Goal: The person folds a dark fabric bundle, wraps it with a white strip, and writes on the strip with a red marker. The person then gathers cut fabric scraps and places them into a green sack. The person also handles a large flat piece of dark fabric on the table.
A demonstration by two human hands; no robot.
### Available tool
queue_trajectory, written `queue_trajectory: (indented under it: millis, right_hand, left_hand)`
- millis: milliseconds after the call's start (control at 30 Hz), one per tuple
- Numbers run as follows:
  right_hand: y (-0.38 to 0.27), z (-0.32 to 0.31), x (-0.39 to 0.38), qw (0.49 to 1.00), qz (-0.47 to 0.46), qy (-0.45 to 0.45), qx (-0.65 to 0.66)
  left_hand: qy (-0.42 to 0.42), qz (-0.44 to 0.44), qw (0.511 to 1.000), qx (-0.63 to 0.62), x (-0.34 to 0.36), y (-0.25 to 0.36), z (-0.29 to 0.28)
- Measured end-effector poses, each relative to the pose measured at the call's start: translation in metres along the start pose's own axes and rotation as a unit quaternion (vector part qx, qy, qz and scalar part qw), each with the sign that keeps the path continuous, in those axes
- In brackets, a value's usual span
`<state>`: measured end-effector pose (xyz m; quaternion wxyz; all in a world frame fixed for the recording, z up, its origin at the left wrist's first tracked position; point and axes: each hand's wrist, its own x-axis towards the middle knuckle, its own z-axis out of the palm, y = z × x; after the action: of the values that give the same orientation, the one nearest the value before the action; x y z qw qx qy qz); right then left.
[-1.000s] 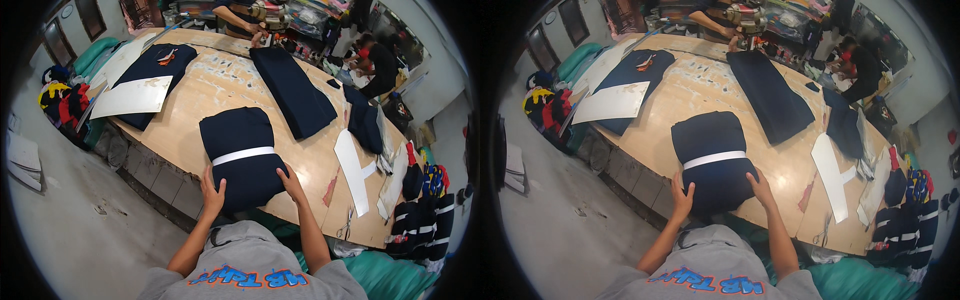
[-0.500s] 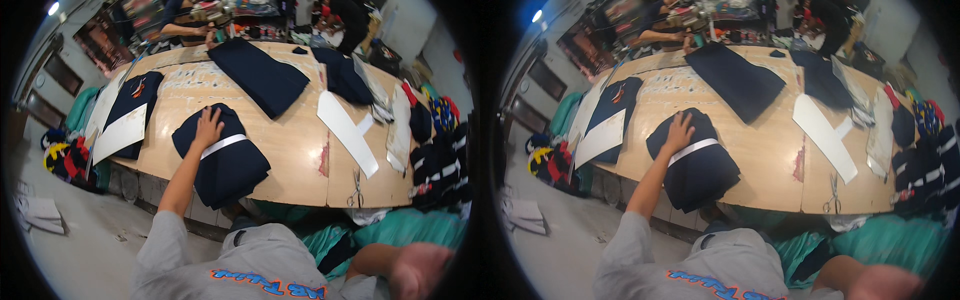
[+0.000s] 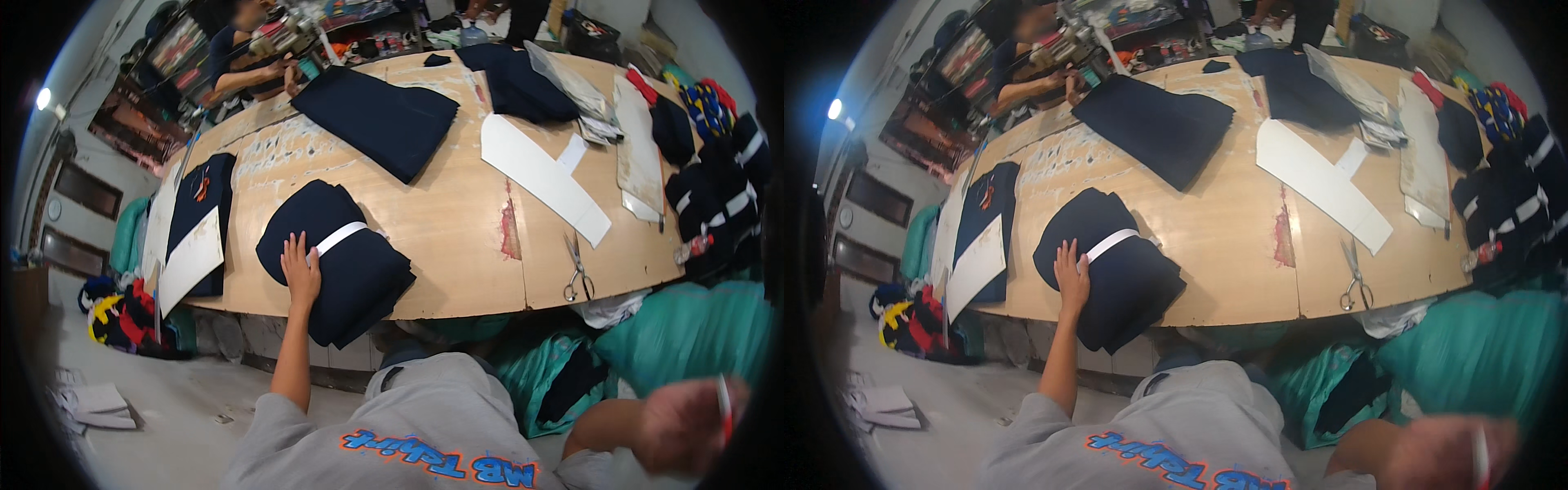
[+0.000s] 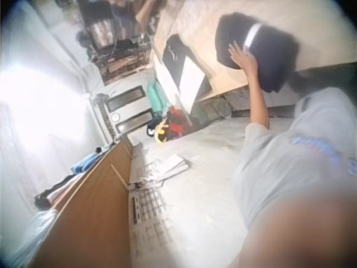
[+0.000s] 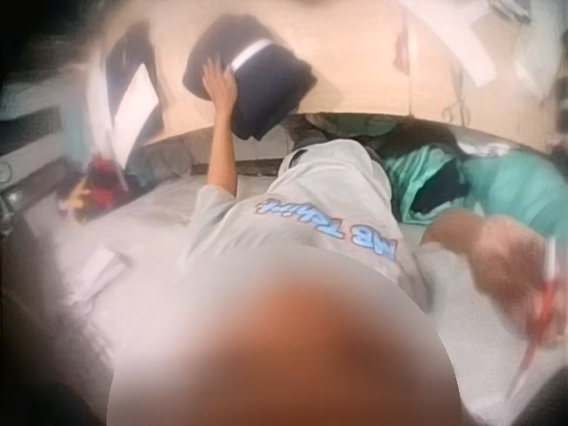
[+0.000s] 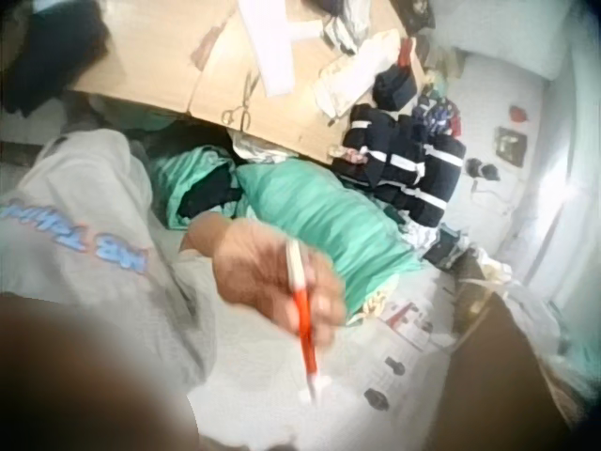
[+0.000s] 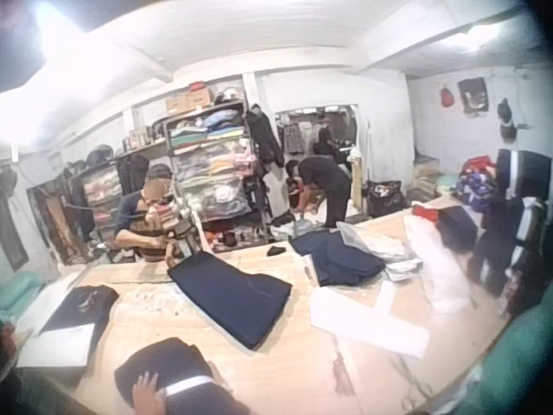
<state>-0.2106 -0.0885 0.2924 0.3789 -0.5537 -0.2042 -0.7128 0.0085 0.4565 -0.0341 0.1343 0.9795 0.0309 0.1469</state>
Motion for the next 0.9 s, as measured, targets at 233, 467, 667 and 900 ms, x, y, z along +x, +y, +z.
queue_trajectory:
  millis: [233,467,667,900]
  right_hand:
    - [0.008,0.082,-0.174,0.797,0.58,-0.074,0.153]
    - [-0.071,0.182,-0.273,0.548,0.759,-0.276,0.216]
    - [-0.12,0.245,-0.316,0.548,0.753,-0.317,0.181]
    - [-0.174,0.287,-0.343,0.51,0.699,-0.479,0.148]
  left_hand:
    - [0.009,-0.012,0.999,-0.03,-0.049,0.019,-0.026]
    - [-0.098,0.113,0.872,-0.467,-0.073,0.062,-0.091]
    - [-0.251,0.037,0.813,-0.524,-0.098,0.012,-0.12]
    - [-0.174,-0.022,0.791,-0.586,-0.092,-0.06,-0.142]
